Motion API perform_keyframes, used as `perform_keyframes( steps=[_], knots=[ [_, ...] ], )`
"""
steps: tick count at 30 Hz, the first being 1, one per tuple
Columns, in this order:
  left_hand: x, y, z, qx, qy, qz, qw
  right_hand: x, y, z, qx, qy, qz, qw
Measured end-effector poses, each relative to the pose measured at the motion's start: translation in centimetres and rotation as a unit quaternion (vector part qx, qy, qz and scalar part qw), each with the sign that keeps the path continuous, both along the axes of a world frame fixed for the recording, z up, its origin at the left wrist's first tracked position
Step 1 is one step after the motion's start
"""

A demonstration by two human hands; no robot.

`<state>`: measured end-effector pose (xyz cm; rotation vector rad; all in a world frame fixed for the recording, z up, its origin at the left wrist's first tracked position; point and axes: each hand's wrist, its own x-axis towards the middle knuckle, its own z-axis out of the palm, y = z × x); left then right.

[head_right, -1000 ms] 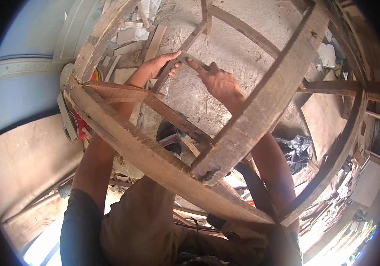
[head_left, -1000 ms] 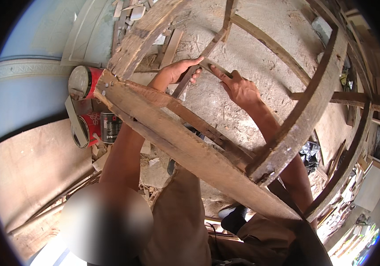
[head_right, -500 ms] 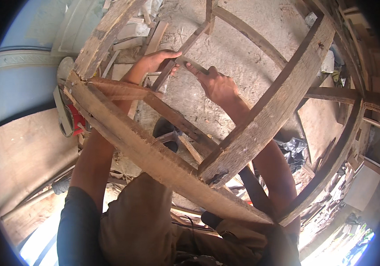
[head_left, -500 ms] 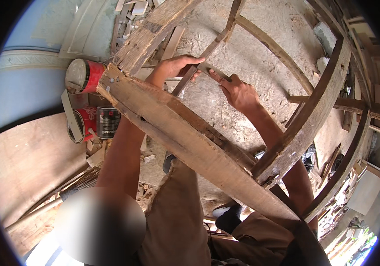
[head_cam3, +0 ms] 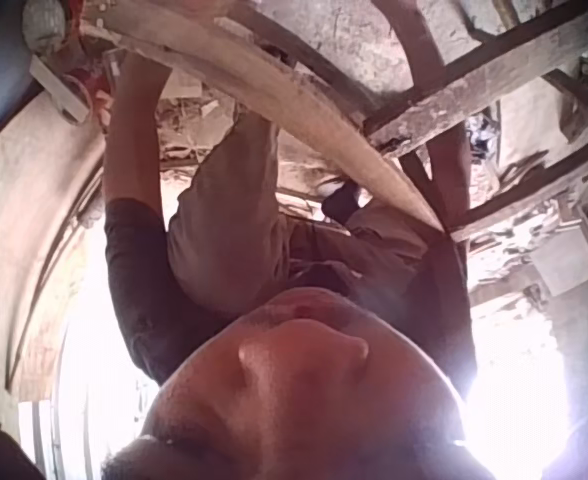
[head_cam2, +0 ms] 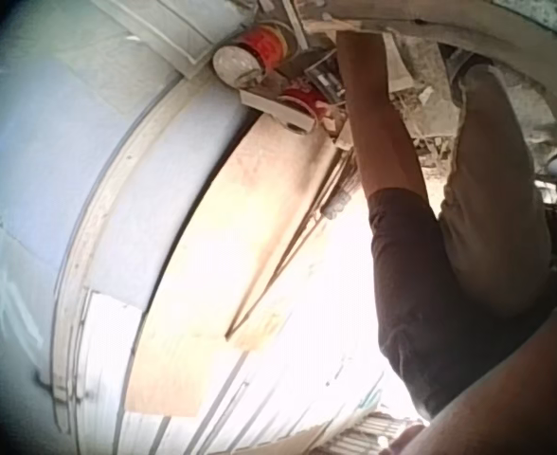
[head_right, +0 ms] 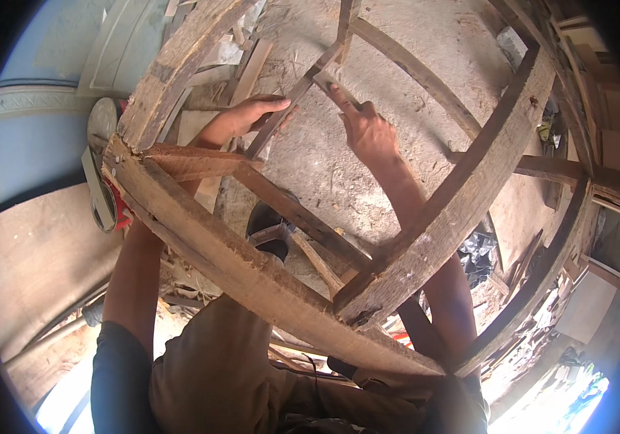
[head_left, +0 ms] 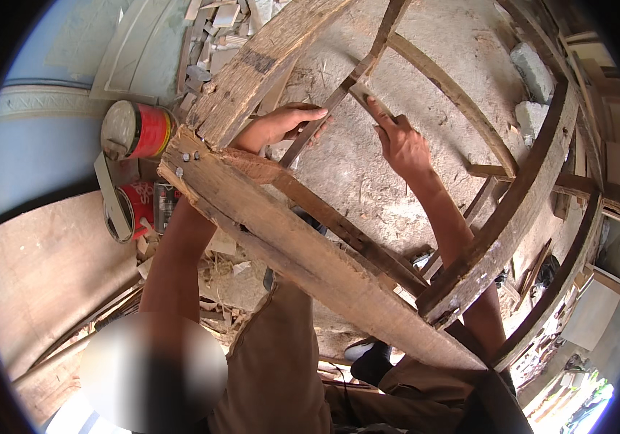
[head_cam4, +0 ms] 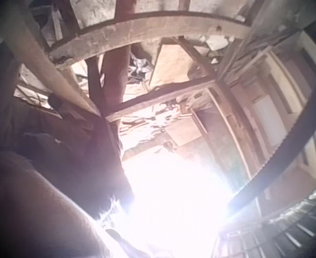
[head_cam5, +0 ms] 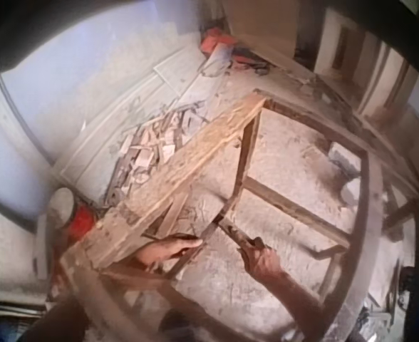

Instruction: The person sits on the floor and uses a hand saw to cut a wooden slat on a wooden frame. They then use a hammer to drive nails into the frame to secure the slat.

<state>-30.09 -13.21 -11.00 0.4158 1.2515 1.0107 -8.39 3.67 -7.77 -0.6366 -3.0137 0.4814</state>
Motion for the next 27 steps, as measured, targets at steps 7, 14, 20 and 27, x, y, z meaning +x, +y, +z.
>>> perform_keyframes(
  steps=[7, 14, 20, 27],
  knots=[
    [1.2, -0.2, -0.1, 0.029, 0.024, 0.053, 0.998, 0.4, 0.0, -1.6, 0.003, -0.029, 0.06, 0.998],
    [2.4, 0.0, -0.7, 0.028, 0.029, 0.076, 0.996, -0.4, 1.1, -2.7, -0.075, 0.038, 0.006, 0.996],
    [3.1, 0.7, -0.1, -0.004, 0.1, 0.054, 0.994, -1.8, 2.0, -3.4, -0.149, -0.027, -0.014, 0.988],
    [3.0, 0.2, -0.2, -0.002, 0.121, 0.054, 0.991, -1.4, 1.5, -3.3, -0.074, -0.009, 0.108, 0.991]
  ],
)
